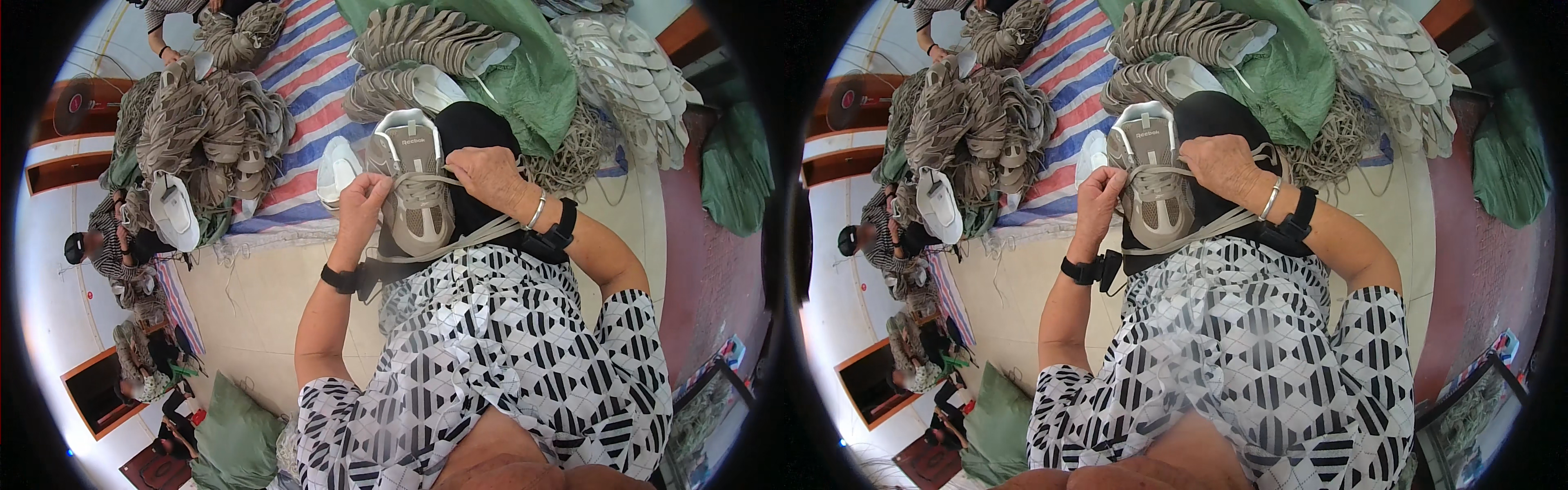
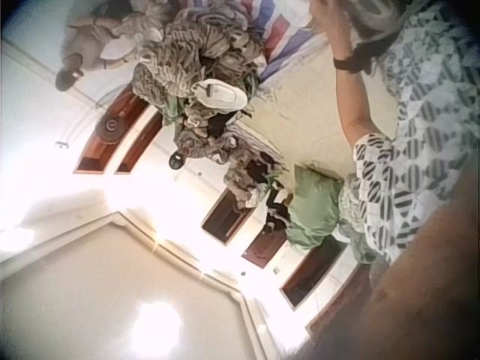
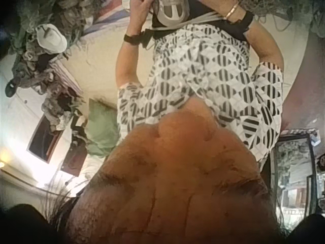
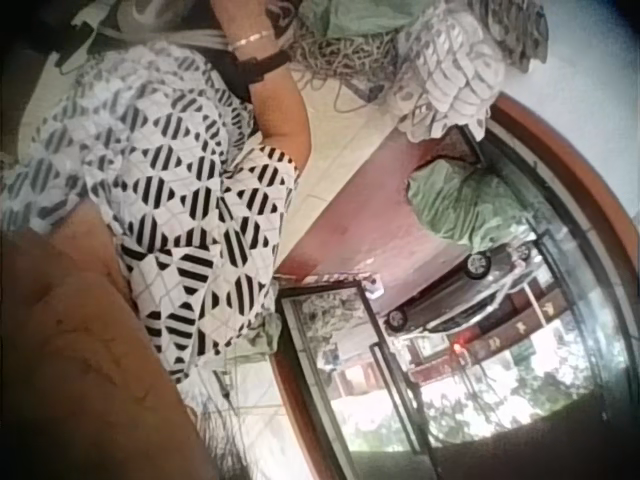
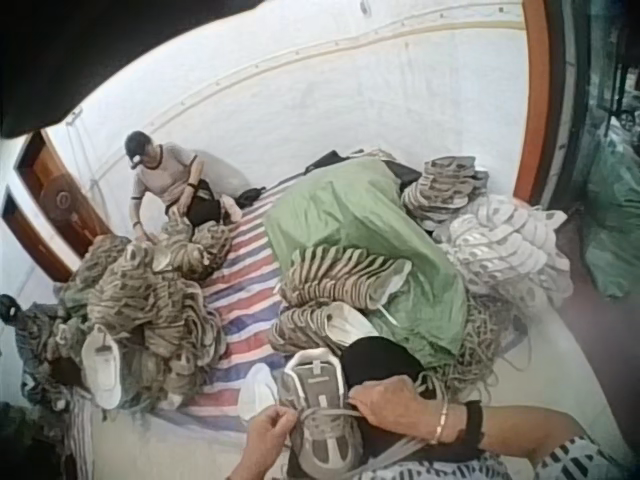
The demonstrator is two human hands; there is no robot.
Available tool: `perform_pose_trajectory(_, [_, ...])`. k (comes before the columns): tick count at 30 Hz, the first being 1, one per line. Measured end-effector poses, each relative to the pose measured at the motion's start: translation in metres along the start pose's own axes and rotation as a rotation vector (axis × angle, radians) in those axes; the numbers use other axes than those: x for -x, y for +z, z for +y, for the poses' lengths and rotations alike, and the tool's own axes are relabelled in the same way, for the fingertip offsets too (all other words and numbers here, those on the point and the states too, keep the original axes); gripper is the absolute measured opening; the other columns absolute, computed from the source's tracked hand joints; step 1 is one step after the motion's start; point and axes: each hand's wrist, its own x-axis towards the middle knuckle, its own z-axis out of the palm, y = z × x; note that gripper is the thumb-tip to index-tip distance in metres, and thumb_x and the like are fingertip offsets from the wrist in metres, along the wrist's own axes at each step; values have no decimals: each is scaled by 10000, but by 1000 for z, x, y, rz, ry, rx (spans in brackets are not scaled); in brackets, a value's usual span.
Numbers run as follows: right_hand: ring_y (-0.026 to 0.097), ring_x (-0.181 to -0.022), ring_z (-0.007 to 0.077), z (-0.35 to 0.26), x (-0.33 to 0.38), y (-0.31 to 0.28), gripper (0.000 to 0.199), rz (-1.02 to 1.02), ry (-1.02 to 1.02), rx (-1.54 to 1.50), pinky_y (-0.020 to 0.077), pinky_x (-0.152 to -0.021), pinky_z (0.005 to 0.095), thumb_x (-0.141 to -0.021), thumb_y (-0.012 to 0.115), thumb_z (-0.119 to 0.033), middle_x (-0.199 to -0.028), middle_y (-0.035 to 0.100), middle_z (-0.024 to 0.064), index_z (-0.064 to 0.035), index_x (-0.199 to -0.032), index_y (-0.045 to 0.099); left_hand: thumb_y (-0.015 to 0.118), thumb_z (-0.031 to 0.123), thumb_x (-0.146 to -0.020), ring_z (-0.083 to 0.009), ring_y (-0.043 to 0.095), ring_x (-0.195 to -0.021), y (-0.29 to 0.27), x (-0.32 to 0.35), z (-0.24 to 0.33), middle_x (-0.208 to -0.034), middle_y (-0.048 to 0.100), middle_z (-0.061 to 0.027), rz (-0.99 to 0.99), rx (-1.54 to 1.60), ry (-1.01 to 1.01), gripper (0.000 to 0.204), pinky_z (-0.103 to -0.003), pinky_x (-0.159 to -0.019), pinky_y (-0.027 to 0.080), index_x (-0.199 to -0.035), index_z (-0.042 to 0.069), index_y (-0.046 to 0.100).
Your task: The person sits on the floor and laces a beige sneaker by hand. They repeatedly thread the laces through the eyelets, pull them tight, and adjust the fit. The task is performed on a single shoe while surrounded by piles of similar footwear.
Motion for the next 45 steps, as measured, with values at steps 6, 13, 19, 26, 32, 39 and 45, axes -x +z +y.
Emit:
perform_pose_trajectory(6, [641, -678, 262, 1, -2, 0, 58, -40, -124, 85, 515, -566, 355, -770, 622, -115, -719, 600, 83, -71, -753, 588, 587, 236, -935, -28, 434, -618, -5, -3, 5, -722, 522, 63, -124, 41, -49, 170, -176, -560, 352, -861, 84, 601])
perform_pose_trajectory(13, [652, -682, 296, -2, -16, -2, 93, -158, 26, 31, 526, -616, 395, -814, 570, -125, -732, 636, 127, -47, -773, 601, 582, 232, -933, -35, 440, -625, -8, -2, 1, -725, 515, 56, -150, 102, -102, 164, -181, -575, 360, -856, 88, 599])
perform_pose_trajectory(19, [664, -709, 296, 3, -18, -5, 84, -227, -55, 89, 534, -626, 406, -779, 575, -119, -750, 650, 133, -41, -782, 607, 578, 227, -933, -38, 432, -611, -7, -5, -4, -719, 509, 56, -156, 149, -100, 162, -179, -568, 360, -849, 90, 596])
perform_pose_trajectory(26, [662, -736, 318, -15, -12, 7, 68, -112, -50, 89, 533, -642, 417, -767, 562, -77, -744, 647, 149, -29, -782, 608, 603, 244, -911, -38, 445, -606, -9, -8, -9, -716, 520, 49, -107, 180, -129, 172, -181, -563, 364, -832, 91, 606])
perform_pose_trajectory(32, [617, -717, 357, 1, -20, -1, 92, -323, -5, -23, 495, -648, 450, -836, 529, -91, -745, 609, 169, -24, -807, 586, 617, 247, -883, -44, 422, -582, 2, -10, 7, -684, 505, 53, -58, 126, -148, 178, -183, -538, 334, -806, 86, 613])
perform_pose_trajectory(39, [574, -822, 248, -6, -21, -16, 94, -191, -303, 202, 455, -681, 362, -744, 616, -69, -916, 560, 69, -73, -836, 601, 642, 200, -821, -166, 521, -629, -2, -20, -2, -703, 549, -6, 32, -415, 76, 144, -287, -571, 415, -771, 75, 593])
perform_pose_trajectory(45, [540, -837, 232, 6, -38, -23, 228, -121, -573, 183, 421, -712, 336, -715, 631, -70, -957, 543, 70, -65, -938, 583, 694, 118, -707, -292, 558, -934, -7, -29, 71, -922, 579, -68, -147, -1044, 615, 151, -392, -715, 472, -803, 84, 584])
